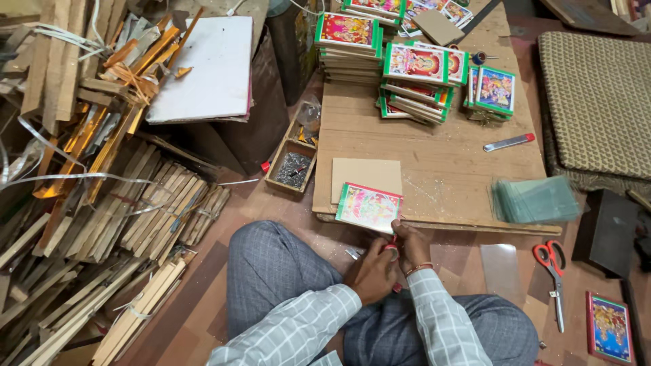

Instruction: The person sits on the floor and wraps small rectangular items with printed covers in clear plastic film. They use a red sealing tape to secure the edges and a utility knife to cut the tape. The wrapped items are placed into a stack on the table.

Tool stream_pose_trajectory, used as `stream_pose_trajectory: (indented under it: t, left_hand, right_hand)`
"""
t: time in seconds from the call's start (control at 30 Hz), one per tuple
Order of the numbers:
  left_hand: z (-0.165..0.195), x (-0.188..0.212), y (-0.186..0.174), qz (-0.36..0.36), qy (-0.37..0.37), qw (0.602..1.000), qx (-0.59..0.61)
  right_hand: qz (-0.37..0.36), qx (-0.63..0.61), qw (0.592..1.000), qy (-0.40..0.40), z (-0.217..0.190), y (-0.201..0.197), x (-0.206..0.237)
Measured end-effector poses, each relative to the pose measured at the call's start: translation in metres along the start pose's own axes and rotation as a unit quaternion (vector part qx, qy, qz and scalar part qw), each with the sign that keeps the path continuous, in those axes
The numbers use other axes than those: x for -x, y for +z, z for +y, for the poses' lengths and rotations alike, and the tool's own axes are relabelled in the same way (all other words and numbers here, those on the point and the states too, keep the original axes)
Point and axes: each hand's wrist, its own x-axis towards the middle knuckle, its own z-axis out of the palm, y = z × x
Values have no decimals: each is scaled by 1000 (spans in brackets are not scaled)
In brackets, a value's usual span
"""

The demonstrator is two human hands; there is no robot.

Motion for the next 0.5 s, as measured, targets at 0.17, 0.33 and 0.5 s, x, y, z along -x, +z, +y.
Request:
stream_pose_trajectory:
  t: [0.17,0.33,0.5]
  left_hand:
    - [-2,-6,-3,-33,-25,998,-40]
    - [-11,-3,-16,-63,-82,988,-115]
    - [-41,-12,-83,-50,-167,969,-172]
  right_hand:
    - [16,10,999,-31,2,3,-1]
    - [7,4,999,-34,0,2,-1]
    - [41,18,999,-2,-5,2,1]
